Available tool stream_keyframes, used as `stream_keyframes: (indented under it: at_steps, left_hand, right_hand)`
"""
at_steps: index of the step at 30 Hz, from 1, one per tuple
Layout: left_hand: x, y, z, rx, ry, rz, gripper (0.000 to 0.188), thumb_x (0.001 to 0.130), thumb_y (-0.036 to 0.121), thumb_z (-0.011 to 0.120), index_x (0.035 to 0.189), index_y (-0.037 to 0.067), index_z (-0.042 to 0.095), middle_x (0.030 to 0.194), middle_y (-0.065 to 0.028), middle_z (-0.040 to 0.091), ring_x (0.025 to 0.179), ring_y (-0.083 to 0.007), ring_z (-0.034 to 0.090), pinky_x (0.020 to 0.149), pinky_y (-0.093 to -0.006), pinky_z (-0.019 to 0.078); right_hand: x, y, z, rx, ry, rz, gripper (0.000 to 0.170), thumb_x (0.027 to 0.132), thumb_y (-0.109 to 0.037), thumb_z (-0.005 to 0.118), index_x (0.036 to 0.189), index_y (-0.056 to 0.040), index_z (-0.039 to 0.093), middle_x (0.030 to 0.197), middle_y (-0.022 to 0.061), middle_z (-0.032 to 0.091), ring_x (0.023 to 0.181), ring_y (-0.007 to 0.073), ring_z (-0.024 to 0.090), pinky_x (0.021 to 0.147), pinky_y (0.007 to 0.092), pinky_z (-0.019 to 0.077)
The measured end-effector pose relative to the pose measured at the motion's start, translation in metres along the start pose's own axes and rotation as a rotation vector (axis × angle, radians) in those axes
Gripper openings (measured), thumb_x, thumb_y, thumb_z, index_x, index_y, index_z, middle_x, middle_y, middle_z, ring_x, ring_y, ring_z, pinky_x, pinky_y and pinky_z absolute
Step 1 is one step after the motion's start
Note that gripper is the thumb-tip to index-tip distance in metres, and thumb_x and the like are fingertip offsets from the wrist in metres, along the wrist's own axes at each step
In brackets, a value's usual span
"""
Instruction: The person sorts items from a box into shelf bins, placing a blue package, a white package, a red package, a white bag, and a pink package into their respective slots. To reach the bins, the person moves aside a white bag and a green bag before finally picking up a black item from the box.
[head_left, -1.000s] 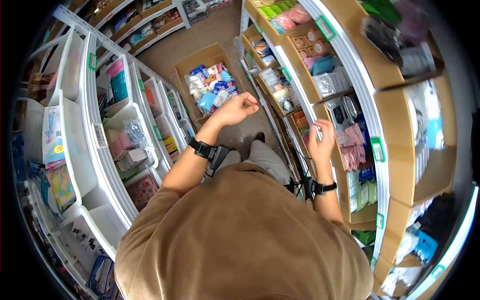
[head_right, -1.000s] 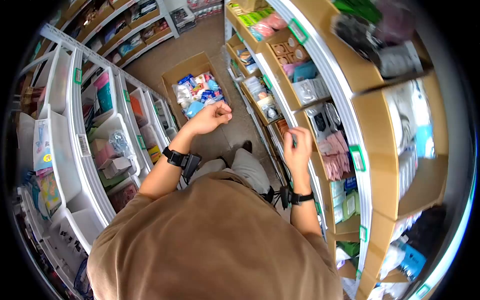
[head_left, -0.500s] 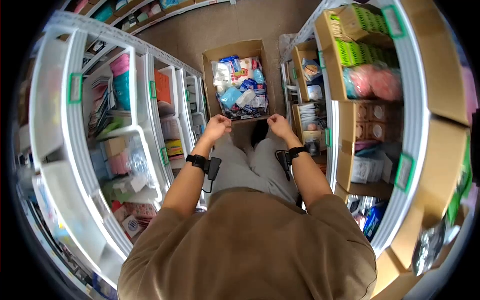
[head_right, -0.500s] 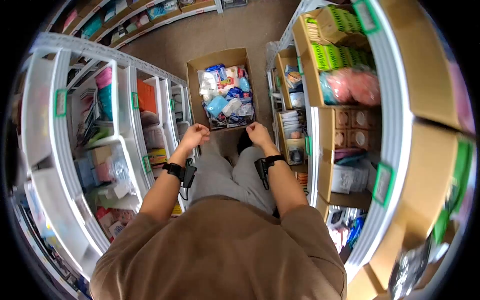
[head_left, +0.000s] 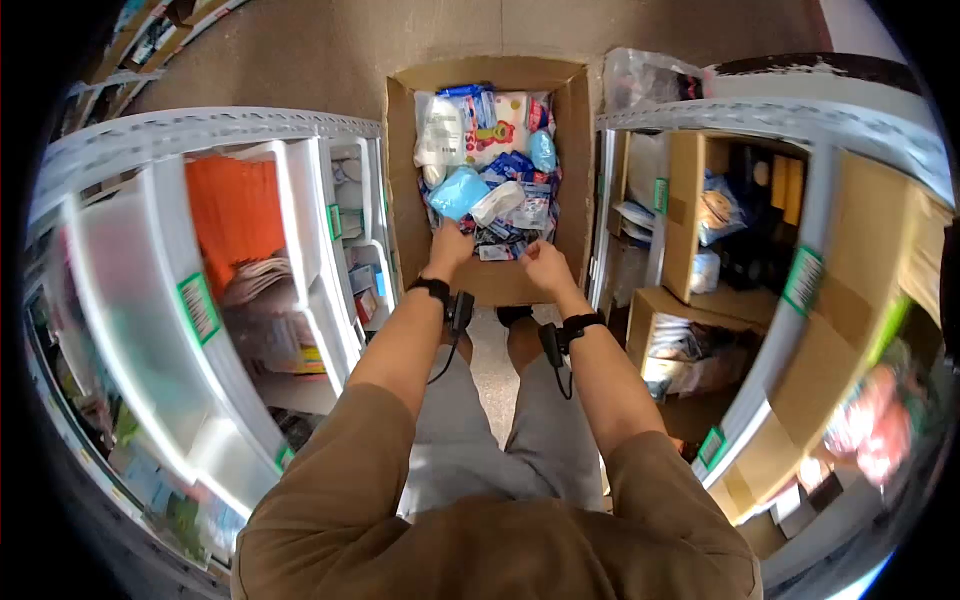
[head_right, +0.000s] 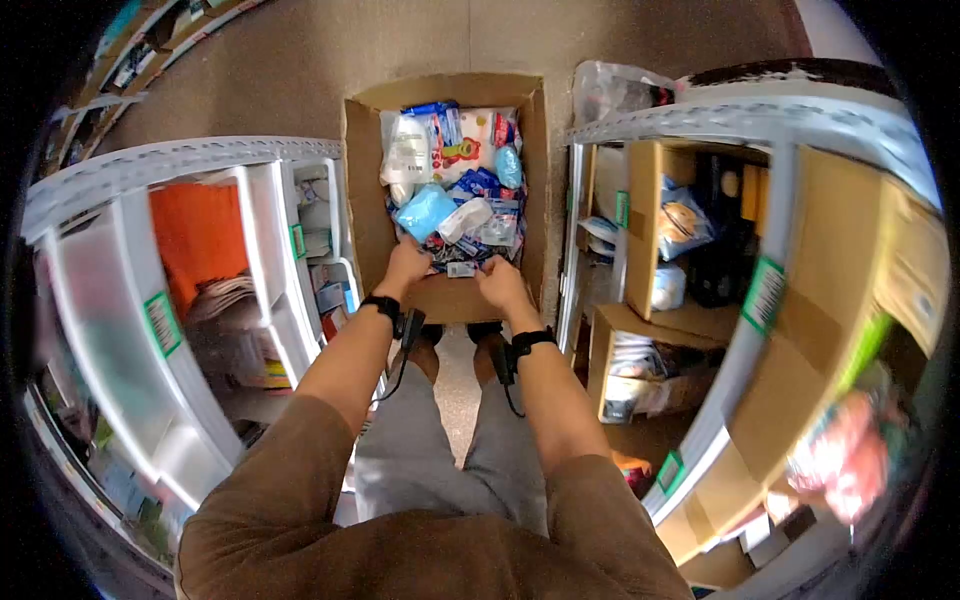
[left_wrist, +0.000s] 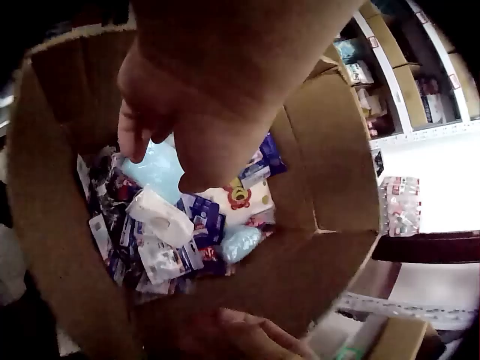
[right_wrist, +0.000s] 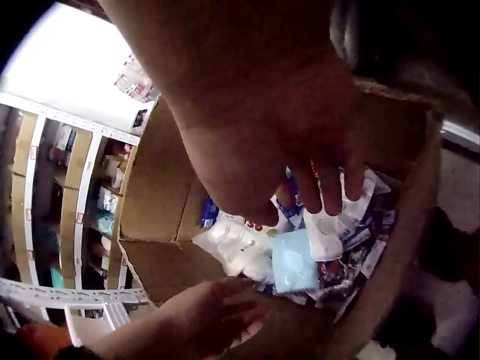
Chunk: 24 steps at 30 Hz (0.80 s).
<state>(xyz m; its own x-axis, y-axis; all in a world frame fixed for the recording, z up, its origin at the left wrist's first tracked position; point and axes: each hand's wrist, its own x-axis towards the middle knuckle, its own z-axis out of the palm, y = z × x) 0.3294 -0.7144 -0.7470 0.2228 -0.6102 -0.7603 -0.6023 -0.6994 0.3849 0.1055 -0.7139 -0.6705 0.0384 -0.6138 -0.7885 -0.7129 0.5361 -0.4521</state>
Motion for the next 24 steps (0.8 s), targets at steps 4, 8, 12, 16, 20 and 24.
stream_keyframes:
  at_steps: [4,8,12,16,20,24]
  left_hand:
    - [0.063,0.004,0.018,0.073,0.097,-0.183,0.071,0.071,0.026,0.077,0.129,0.0,0.044,0.138,-0.0225,0.046,0.12,-0.0477,0.051,0.095,-0.0495,0.048]
    - [0.124,-0.023,0.047,0.41,0.048,-0.037,0.096,0.06,0.02,0.088,0.139,0.006,0.037,0.147,-0.0203,0.036,0.132,-0.0428,0.041,0.101,-0.0518,0.044]
    - [0.139,-0.034,0.073,0.587,0.064,0.068,0.105,0.063,0.022,0.086,0.149,0.009,0.026,0.154,-0.0198,0.026,0.137,-0.0398,0.034,0.103,-0.0518,0.04]
    - [0.182,-0.085,0.105,0.879,0.149,0.101,0.079,0.086,0.033,0.066,0.149,0.01,0.025,0.148,-0.0196,0.036,0.128,-0.0382,0.046,0.1,-0.05,0.0423]
    - [0.138,-0.023,0.043,0.585,0.078,-0.124,0.077,0.081,0.026,0.063,0.148,0.008,0.029,0.122,-0.0241,0.061,0.116,-0.0377,0.059,0.094,-0.0461,0.0482]
    - [0.114,0.005,-0.006,-0.097,-0.068,-0.114,0.073,0.072,0.015,0.056,0.142,0.002,0.04,0.116,-0.022,0.064,0.104,-0.0365,0.062,0.092,-0.0439,0.0466]
  right_hand:
    - [0.062,0.011,0.021,-0.024,-0.026,0.049,0.04,0.084,-0.03,0.071,0.108,0.0005,0.063,0.108,0.0222,0.068,0.102,0.0385,0.064,0.088,0.0437,0.0499]
    - [0.086,0.032,0.027,0.024,-0.079,0.136,0.042,0.084,-0.031,0.07,0.109,0.0013,0.063,0.105,0.0207,0.069,0.1,0.0362,0.065,0.087,0.0419,0.0502]
    - [0.105,0.072,0.032,0.045,-0.075,0.183,0.042,0.085,-0.032,0.069,0.109,0.0012,0.063,0.1,0.0183,0.07,0.095,0.0315,0.067,0.085,0.0388,0.0509]
    - [0.102,0.079,0.021,0.283,-0.096,0.272,0.038,0.087,-0.03,0.068,0.108,0.0012,0.063,0.096,0.0153,0.07,0.09,0.0248,0.066,0.081,0.0358,0.0516]
    - [0.061,0.052,-0.002,0.391,-0.087,0.278,0.035,0.089,-0.028,0.066,0.108,0.0014,0.062,0.094,0.0134,0.069,0.089,0.022,0.065,0.081,0.0343,0.0512]
    - [0.004,0.029,-0.023,0.41,-0.023,0.064,0.034,0.092,-0.026,0.064,0.111,0.0024,0.061,0.099,0.013,0.068,0.095,0.0216,0.064,0.086,0.0344,0.0498]
